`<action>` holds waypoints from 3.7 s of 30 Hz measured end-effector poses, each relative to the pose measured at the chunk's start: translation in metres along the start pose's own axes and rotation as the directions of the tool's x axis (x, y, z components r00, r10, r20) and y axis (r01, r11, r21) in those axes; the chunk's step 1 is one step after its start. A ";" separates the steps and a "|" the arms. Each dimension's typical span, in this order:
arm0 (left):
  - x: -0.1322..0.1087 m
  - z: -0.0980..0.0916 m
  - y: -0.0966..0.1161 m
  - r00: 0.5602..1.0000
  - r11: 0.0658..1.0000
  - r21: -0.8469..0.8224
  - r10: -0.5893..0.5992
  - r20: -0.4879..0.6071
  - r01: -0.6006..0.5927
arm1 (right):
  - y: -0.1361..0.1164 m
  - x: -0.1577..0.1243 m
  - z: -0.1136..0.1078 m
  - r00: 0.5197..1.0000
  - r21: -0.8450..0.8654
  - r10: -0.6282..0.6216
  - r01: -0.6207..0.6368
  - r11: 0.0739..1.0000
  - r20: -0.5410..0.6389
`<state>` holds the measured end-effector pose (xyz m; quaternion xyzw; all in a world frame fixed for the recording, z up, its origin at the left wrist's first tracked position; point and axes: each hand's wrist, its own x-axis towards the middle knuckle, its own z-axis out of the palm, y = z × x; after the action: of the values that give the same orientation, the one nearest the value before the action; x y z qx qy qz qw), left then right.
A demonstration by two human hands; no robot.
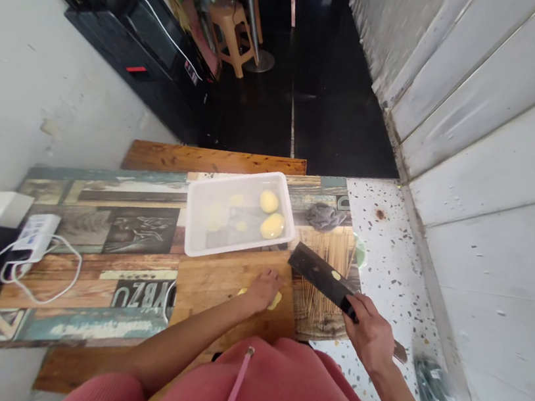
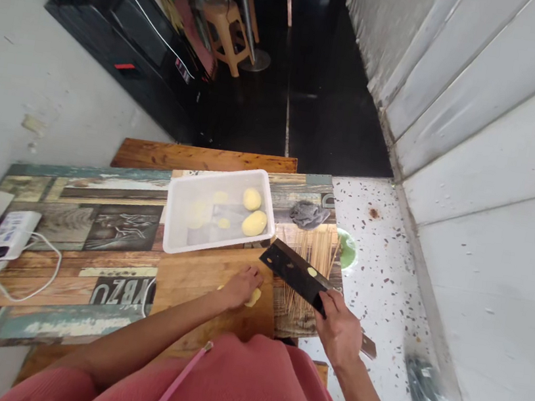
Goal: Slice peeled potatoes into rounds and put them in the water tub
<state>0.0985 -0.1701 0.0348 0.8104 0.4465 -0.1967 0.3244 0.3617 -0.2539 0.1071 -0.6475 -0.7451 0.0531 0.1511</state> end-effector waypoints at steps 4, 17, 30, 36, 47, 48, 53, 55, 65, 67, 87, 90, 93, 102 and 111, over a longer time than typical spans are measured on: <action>0.001 0.003 -0.001 0.999 0.999 -0.030 0.028 0.033 -0.027 | 0.001 0.001 0.003 1.000 0.000 -0.002 0.002 1.000 0.003; -0.026 -0.042 -0.034 0.963 0.927 -0.371 -0.141 -0.230 0.047 | 0.001 0.003 0.007 1.000 0.009 0.002 -0.002 1.000 0.008; -0.092 -0.006 -0.080 0.620 0.955 -0.298 -0.234 -0.748 0.001 | -0.009 0.005 0.009 0.998 0.071 -0.020 0.016 0.997 0.053; -0.107 0.084 -0.060 0.751 0.993 -0.030 0.070 -0.657 -0.118 | -0.024 0.003 0.013 0.980 0.107 -0.035 0.015 0.994 0.194; -0.106 0.107 -0.067 0.819 0.979 0.032 0.184 -0.543 -0.199 | -0.087 -0.015 0.031 0.826 0.112 -0.285 0.265 0.958 0.486; -0.105 0.108 -0.067 0.821 0.981 0.016 0.172 -0.545 -0.195 | -0.090 -0.015 0.030 0.822 0.103 -0.287 0.273 0.957 0.492; -0.107 0.108 -0.067 0.772 0.976 0.075 0.208 -0.601 -0.205 | -0.100 -0.011 0.017 0.717 0.099 -0.289 0.296 0.950 0.635; -0.109 0.107 -0.067 0.747 0.970 0.130 0.240 -0.620 -0.203 | -0.102 -0.008 0.013 0.675 0.083 -0.273 0.300 0.950 0.685; -0.111 0.100 -0.067 0.703 0.929 0.308 0.359 -0.613 -0.206 | -0.107 -0.005 0.008 0.663 0.061 -0.215 0.248 0.967 0.717; -0.111 0.101 -0.068 0.705 0.932 0.297 0.354 -0.615 -0.209 | -0.107 -0.004 0.008 0.657 0.058 -0.222 0.262 0.963 0.720; -0.110 0.102 -0.071 0.718 0.935 0.284 0.348 -0.602 -0.214 | -0.107 0.000 0.007 0.635 0.054 -0.211 0.257 0.965 0.743; -0.110 0.103 -0.072 0.723 0.926 0.307 0.364 -0.587 -0.217 | -0.108 0.002 0.007 0.647 0.057 -0.208 0.247 0.967 0.734; -0.110 0.107 -0.073 0.775 0.942 0.263 0.322 -0.544 -0.207 | -0.108 0.003 0.007 0.655 0.063 -0.209 0.239 0.969 0.726; -0.107 0.109 -0.072 0.782 0.942 0.279 0.315 -0.538 -0.188 | -0.110 0.016 0.002 0.558 0.076 -0.178 0.201 0.977 0.811; -0.105 0.101 -0.068 0.753 0.958 0.241 0.273 -0.599 -0.156 | -0.113 0.022 0.007 0.538 0.087 -0.174 0.183 0.979 0.825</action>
<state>-0.0175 -0.2766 0.0027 0.9006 0.4133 0.0836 0.1051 0.2497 -0.2487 0.1347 -0.4679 -0.7904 0.3316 -0.2153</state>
